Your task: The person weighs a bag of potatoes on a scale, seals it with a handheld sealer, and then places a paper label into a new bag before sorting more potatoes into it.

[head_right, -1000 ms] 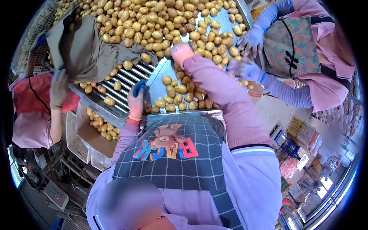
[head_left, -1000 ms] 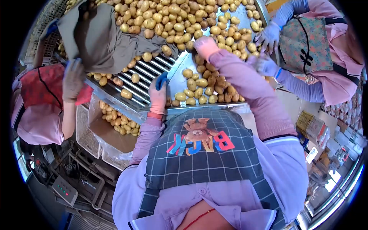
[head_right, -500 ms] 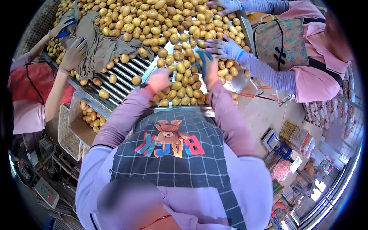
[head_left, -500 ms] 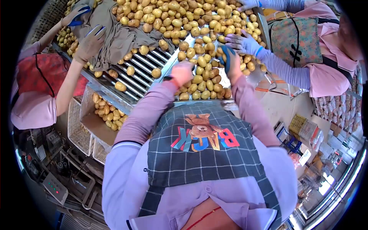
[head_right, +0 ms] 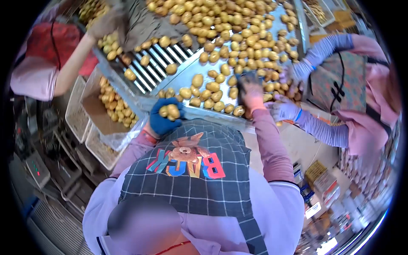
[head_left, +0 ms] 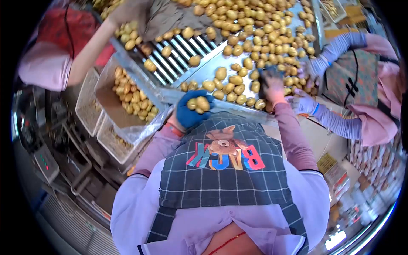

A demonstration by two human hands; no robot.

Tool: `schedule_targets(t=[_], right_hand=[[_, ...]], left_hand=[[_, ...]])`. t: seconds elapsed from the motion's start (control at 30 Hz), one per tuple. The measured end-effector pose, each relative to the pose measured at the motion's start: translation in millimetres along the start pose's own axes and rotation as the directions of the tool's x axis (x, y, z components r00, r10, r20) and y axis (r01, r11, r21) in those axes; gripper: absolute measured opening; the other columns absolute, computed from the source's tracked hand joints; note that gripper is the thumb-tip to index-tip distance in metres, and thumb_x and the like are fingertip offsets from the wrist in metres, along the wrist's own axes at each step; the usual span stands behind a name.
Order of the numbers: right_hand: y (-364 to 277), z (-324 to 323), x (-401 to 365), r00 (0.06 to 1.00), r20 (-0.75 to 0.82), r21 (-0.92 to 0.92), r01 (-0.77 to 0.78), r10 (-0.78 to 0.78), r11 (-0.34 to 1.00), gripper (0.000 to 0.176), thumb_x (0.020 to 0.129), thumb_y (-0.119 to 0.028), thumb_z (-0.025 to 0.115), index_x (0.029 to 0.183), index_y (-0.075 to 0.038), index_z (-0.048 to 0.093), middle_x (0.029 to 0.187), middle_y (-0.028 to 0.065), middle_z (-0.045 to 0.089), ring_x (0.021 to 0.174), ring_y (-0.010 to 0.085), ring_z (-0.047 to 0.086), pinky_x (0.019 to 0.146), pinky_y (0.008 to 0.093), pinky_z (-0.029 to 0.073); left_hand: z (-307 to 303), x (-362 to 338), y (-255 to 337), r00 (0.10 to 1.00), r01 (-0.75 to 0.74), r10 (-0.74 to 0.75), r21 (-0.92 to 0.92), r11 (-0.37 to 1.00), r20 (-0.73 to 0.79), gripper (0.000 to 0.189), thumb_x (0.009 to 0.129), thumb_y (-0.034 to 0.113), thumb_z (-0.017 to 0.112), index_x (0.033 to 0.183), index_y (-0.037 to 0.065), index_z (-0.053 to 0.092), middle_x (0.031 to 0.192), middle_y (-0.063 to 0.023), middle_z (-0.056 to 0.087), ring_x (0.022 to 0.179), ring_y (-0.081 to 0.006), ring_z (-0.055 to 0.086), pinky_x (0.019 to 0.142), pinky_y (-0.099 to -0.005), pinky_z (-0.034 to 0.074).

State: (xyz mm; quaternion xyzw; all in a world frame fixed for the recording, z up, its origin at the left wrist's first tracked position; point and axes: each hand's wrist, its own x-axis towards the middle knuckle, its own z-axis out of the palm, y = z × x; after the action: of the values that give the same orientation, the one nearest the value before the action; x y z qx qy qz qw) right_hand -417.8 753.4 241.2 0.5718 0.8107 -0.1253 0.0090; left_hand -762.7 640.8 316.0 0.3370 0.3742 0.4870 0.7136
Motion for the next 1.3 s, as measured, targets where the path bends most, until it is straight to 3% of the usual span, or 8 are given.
schedule_targets(t=[0.03, 0.17, 0.33, 0.4, 0.47, 0.57, 0.73, 1.3], right_hand=[[-5.0, 1.9, 12.3, 0.943, -0.33, -0.078, -0.058, 0.029, 0.995, 0.037, 0.077, -0.02, 0.06, 0.114, -0.021, 0.061, 0.128, 0.0166, 0.049, 0.117, 0.0387, 0.045, 0.102, 0.0494, 0.031], [-92.0, 0.7, 71.0, 0.94, -0.334, 0.334, 0.192, -0.075, 0.923, 0.038, 0.078, -0.025, 0.062, 0.114, -0.013, 0.061, 0.124, 0.0168, 0.053, 0.118, 0.0365, 0.046, 0.104, 0.0433, 0.032], [-252.2, -6.2, 143.1, 0.855, -0.12, 0.489, 0.494, -0.505, 0.719, 0.041, 0.079, -0.032, 0.061, 0.115, -0.012, 0.059, 0.121, 0.0155, 0.056, 0.118, 0.0322, 0.047, 0.101, 0.0413, 0.036], [-302.1, -6.9, 178.9, 0.799, -0.105, 0.454, 0.568, -0.592, 0.687, 0.047, 0.077, -0.036, 0.062, 0.118, -0.013, 0.057, 0.119, 0.0157, 0.057, 0.119, 0.0318, 0.047, 0.102, 0.0407, 0.035], [-348.2, -22.1, 213.3, 0.788, 0.126, 0.472, 0.487, -0.603, 0.735, 0.054, 0.076, -0.038, 0.064, 0.123, -0.013, 0.054, 0.127, 0.0152, 0.052, 0.122, 0.033, 0.044, 0.105, 0.042, 0.032], [-376.8, -16.5, 245.7, 0.828, 0.126, 0.239, 0.509, -0.546, 0.827, 0.069, 0.076, -0.046, 0.064, 0.134, -0.014, 0.044, 0.144, 0.0191, 0.033, 0.131, 0.0363, 0.033, 0.109, 0.0444, 0.025], [-326.8, 12.8, 180.3, 0.745, 0.179, 0.263, 0.593, -0.643, 0.761, 0.049, 0.073, -0.04, 0.066, 0.113, -0.014, 0.058, 0.126, 0.0159, 0.049, 0.116, 0.0324, 0.046, 0.1, 0.0505, 0.034], [-58.3, -16.4, -1.5, 0.939, -0.219, 0.215, -0.22, 0.266, 0.952, 0.054, 0.076, -0.034, 0.065, 0.123, -0.011, 0.053, 0.137, 0.0154, 0.04, 0.129, 0.0347, 0.032, 0.11, 0.0501, 0.018]], left_hand=[[-31.6, -30.3, -9.7, 0.981, -0.066, 0.132, 0.403, 0.913, -0.138, 0.056, 0.064, -0.011, 0.074, 0.114, 0.003, 0.052, 0.102, -0.0111, 0.061, 0.09, -0.0218, 0.062, 0.078, -0.0356, 0.053], [-117.2, -176.7, -50.8, 0.958, -0.106, -0.136, -0.753, 0.649, -0.251, 0.027, 0.089, 0.037, 0.051, 0.093, 0.01, 0.051, 0.096, -0.0066, 0.05, 0.086, -0.0214, 0.05, 0.077, -0.0327, 0.045], [-164.7, -381.3, -155.2, 0.287, -0.195, -0.663, -0.72, 0.666, -0.692, 0.036, 0.089, 0.04, 0.053, 0.111, 0.012, 0.057, 0.107, -0.0056, 0.06, 0.102, -0.0257, 0.056, 0.089, -0.0399, 0.042], [-219.7, -468.7, -261.2, 0.399, 0.577, -0.167, 0.105, 0.81, -0.902, 0.035, 0.089, 0.041, 0.05, 0.107, 0.012, 0.061, 0.1, -0.0057, 0.065, 0.092, -0.0244, 0.062, 0.078, -0.0355, 0.048], [-208.1, -455.9, -279.4, 0.576, 0.39, 0.278, 0.557, 0.733, -0.769, 0.028, 0.087, 0.028, 0.054, 0.09, 0.002, 0.065, 0.081, -0.0094, 0.064, 0.075, -0.0191, 0.059, 0.068, -0.0337, 0.048], [-93.0, -301.8, -190.7, -0.183, 0.446, 0.243, 0.14, 0.884, -0.952, 0.03, 0.086, 0.015, 0.058, 0.102, -0.01, 0.058, 0.098, -0.0168, 0.063, 0.085, -0.0247, 0.057, 0.081, -0.037, 0.046], [-16.5, -151.1, -43.6, 0.472, 0.515, 0.546, 0.719, 0.467, -0.692, 0.052, 0.079, 0.003, 0.063, 0.129, -0.002, 0.046, 0.136, -0.0207, 0.042, 0.13, -0.0349, 0.035, 0.107, -0.0417, 0.026], [-117.1, 289.6, 105.8, 0.979, 0.144, 0.18, 0.947, -0.286, -0.094, 0.031, 0.072, 0.022, 0.066, 0.099, 0.007, 0.064, 0.1, -0.0198, 0.062, 0.095, -0.037, 0.058, 0.085, -0.042, 0.045]])
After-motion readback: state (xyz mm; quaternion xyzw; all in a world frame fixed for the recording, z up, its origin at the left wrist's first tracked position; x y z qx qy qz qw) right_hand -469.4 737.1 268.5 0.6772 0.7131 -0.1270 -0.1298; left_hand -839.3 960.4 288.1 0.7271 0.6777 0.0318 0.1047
